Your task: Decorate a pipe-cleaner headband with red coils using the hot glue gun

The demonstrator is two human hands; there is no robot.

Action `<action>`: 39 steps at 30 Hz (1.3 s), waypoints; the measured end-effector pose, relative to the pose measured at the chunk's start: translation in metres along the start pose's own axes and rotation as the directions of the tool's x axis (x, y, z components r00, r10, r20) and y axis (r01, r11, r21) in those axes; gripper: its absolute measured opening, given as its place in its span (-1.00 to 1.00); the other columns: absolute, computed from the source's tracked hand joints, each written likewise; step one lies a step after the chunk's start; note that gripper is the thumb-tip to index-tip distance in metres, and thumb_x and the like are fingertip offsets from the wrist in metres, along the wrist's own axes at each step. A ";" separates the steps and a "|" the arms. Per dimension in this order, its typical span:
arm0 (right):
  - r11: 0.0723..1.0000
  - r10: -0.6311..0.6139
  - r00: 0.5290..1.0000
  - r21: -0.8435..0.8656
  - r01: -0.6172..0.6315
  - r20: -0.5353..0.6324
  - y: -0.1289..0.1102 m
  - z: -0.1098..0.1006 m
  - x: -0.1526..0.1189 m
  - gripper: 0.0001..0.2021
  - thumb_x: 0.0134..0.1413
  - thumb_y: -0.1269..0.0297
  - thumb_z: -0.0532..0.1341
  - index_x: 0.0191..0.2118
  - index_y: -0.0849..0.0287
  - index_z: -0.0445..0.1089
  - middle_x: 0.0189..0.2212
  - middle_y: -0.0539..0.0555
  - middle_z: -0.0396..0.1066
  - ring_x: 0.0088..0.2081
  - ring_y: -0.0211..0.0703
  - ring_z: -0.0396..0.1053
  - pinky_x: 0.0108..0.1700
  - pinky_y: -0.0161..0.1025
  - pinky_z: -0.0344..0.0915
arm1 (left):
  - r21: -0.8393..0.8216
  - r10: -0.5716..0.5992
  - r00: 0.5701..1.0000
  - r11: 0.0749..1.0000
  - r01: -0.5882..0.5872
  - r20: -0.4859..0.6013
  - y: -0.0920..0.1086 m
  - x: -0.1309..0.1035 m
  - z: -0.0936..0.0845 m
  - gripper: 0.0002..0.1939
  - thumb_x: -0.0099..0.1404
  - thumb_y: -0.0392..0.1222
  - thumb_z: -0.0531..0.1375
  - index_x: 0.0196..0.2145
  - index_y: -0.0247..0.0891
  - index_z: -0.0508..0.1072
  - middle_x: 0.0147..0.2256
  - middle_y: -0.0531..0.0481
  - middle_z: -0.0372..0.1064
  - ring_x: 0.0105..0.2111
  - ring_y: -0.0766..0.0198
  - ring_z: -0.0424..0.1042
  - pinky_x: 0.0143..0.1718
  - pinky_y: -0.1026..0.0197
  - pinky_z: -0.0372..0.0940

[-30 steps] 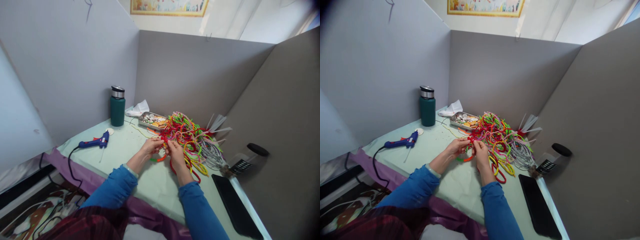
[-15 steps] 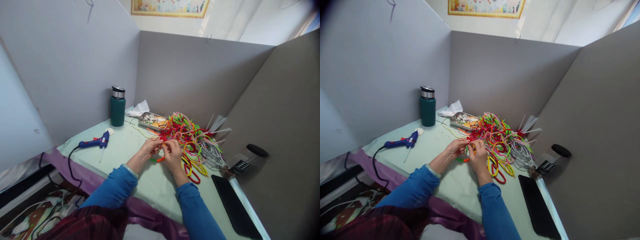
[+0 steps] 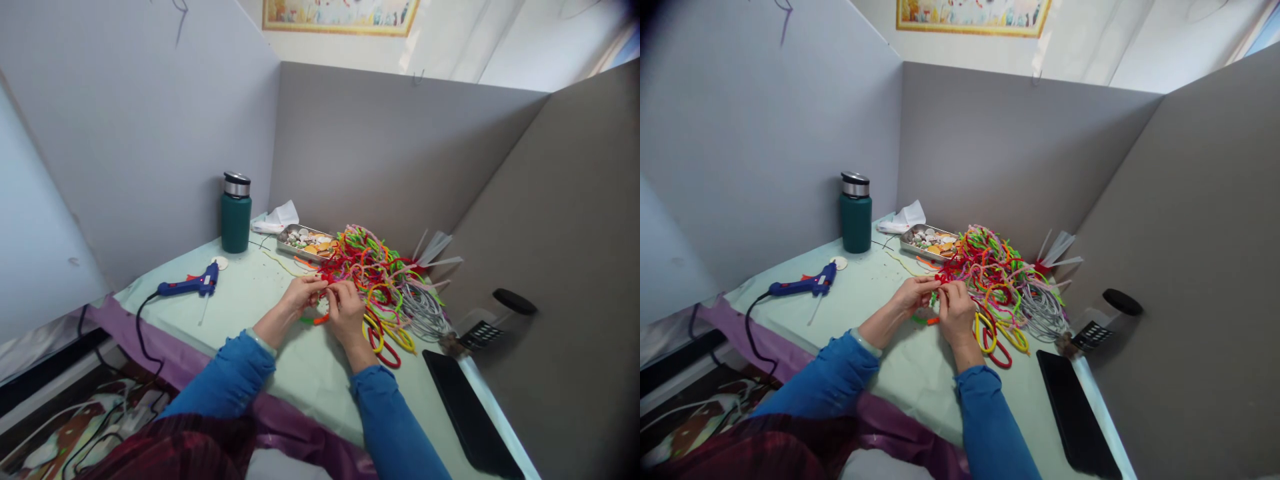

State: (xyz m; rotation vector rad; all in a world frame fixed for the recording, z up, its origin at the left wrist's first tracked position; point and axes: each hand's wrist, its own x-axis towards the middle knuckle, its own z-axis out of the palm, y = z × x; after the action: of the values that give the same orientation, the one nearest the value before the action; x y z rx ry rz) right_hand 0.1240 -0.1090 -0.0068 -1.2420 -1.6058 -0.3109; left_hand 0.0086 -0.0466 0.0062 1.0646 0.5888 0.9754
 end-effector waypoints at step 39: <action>0.605 0.492 0.835 0.592 -0.531 0.246 0.013 0.000 0.009 -0.79 -0.08 0.13 0.23 -0.39 0.19 0.37 -0.54 -0.05 0.30 -0.53 -0.30 0.16 -0.46 -0.33 0.12 | 0.248 0.047 0.995 0.966 -0.068 0.089 -0.006 0.002 -0.002 -0.75 -0.05 -0.13 0.28 -0.45 -0.37 0.41 -0.66 0.13 0.26 -0.76 0.50 0.10 -0.72 0.37 0.04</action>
State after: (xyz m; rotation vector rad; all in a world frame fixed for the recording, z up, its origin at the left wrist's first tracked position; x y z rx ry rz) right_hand 0.1353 -0.0981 -0.0037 -1.0928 -1.1560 0.6216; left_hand 0.0105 -0.0450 0.0000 1.3469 0.6277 0.9184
